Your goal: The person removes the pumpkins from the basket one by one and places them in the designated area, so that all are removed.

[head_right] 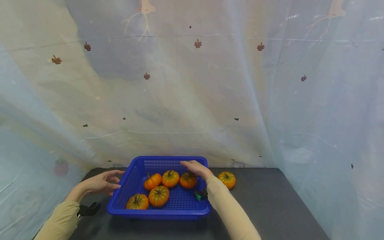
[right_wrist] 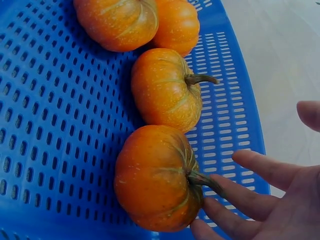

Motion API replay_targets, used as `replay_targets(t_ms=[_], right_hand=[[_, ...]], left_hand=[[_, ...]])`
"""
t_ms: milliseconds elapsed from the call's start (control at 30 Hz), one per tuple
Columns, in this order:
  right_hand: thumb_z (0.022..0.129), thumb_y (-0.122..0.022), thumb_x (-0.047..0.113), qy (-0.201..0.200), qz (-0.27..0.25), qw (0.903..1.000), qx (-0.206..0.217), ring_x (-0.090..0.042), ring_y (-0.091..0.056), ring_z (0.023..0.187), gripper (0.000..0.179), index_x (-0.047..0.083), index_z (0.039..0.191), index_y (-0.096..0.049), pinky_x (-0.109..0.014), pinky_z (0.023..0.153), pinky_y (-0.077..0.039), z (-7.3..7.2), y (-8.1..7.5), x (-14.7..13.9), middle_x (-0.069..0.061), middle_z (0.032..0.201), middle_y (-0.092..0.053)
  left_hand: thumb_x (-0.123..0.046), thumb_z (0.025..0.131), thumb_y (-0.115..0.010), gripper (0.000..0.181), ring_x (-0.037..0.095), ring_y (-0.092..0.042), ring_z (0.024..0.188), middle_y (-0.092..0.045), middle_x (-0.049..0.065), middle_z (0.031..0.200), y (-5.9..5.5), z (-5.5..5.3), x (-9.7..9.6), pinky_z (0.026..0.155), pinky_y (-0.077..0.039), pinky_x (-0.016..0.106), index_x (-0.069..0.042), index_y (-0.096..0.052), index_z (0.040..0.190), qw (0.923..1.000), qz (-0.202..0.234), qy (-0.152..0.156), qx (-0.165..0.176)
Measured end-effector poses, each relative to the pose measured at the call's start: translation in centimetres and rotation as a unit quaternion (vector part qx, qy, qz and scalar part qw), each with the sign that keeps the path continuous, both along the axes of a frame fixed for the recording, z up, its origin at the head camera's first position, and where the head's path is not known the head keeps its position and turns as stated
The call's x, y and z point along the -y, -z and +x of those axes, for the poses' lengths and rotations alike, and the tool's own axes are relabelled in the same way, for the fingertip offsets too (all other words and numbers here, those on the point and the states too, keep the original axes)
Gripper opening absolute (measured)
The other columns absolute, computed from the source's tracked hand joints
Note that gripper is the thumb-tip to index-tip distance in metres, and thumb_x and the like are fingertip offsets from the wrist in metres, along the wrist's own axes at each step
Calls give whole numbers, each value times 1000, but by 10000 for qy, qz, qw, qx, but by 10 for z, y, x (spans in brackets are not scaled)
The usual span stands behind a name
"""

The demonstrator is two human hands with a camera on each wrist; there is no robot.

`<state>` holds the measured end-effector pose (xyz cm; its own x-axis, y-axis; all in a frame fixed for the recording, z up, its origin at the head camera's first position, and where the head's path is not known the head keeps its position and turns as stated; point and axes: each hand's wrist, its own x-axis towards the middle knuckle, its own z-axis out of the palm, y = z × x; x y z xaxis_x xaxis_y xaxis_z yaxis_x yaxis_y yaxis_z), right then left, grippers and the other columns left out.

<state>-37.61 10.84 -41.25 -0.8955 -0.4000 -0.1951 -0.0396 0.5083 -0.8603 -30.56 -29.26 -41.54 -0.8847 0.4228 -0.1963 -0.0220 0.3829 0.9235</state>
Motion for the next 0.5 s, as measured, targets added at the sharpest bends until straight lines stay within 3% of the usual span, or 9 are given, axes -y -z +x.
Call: replay_targets(t_ms=[300,500], right_hand=[[98,-49,41,-62,172,9997,-143,-39,-47,121,54,1,135,-53,-56,95,-42,1,3,-1,-24,128,-54],[95,-56,38,-226,404,9988,-173,-35,-50,118,49,3,128,-59,-55,94,-43,3,1,-2,-20,125,-56]], left_hand=[[-9,90,-66,73,32,-65,89,-61,17,100,1,0,1,77,-55,48,11,-21,144,9999,57,82,6],[-10,89,-67,74,32,-65,89,-61,17,100,1,1,0,77,-55,48,11,-21,144,10000,14,-17,11]])
